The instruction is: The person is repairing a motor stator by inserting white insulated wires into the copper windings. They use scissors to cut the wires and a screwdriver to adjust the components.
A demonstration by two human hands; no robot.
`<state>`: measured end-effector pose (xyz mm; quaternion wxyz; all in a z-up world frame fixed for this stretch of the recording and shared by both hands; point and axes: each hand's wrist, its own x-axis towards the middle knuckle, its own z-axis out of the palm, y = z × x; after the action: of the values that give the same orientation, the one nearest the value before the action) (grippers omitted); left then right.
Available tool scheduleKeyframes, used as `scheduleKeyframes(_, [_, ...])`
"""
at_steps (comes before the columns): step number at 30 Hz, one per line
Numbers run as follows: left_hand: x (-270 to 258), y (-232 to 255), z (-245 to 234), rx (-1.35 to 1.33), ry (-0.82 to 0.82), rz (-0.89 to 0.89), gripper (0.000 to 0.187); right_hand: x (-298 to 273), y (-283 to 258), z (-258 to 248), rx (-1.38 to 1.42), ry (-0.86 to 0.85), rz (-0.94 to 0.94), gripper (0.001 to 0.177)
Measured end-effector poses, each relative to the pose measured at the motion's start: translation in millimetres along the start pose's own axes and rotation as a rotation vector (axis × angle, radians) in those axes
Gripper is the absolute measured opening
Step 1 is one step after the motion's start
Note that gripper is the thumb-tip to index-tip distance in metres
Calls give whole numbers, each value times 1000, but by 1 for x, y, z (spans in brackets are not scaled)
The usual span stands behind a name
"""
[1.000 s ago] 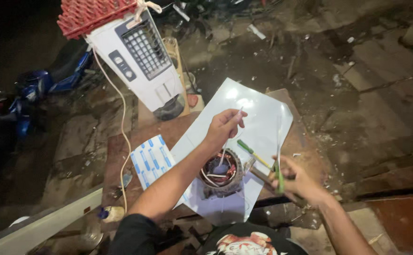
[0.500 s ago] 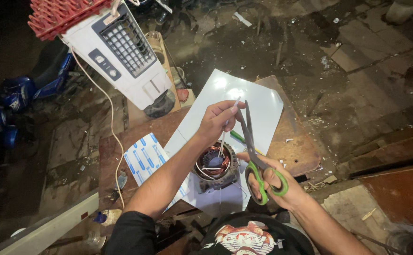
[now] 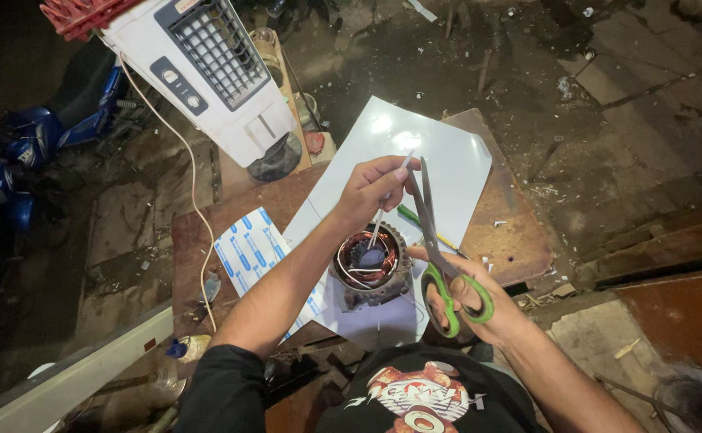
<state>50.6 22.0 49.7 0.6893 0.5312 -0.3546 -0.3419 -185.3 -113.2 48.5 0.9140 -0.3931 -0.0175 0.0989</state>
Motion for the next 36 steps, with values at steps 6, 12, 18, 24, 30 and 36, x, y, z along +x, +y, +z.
scheduleKeyframes(6, [1,-3,-4,9,-36,-25,34,-1,0,-1,-23,-8,-23,113])
scheduleKeyframes(12, [1,-5,-3,-23,-16,-20,32,-4,1,-2,4,2,-12,112])
scheduleKeyframes(18, [-1,-5,-5,30,-64,-52,32,-3,-2,0,-13,1,-23,113])
scheduleKeyframes(24, [-14,-20,17,299,-269,96,19,7,-20,-1,-80,103,-74,110])
scheduleKeyframes(30, [-14,-29,22,413,-216,175,25,11,2,-16,-64,126,-316,96])
scheduleKeyframes(36, [15,-27,20,-80,298,-116,28,31,32,-146,-969,767,43,57])
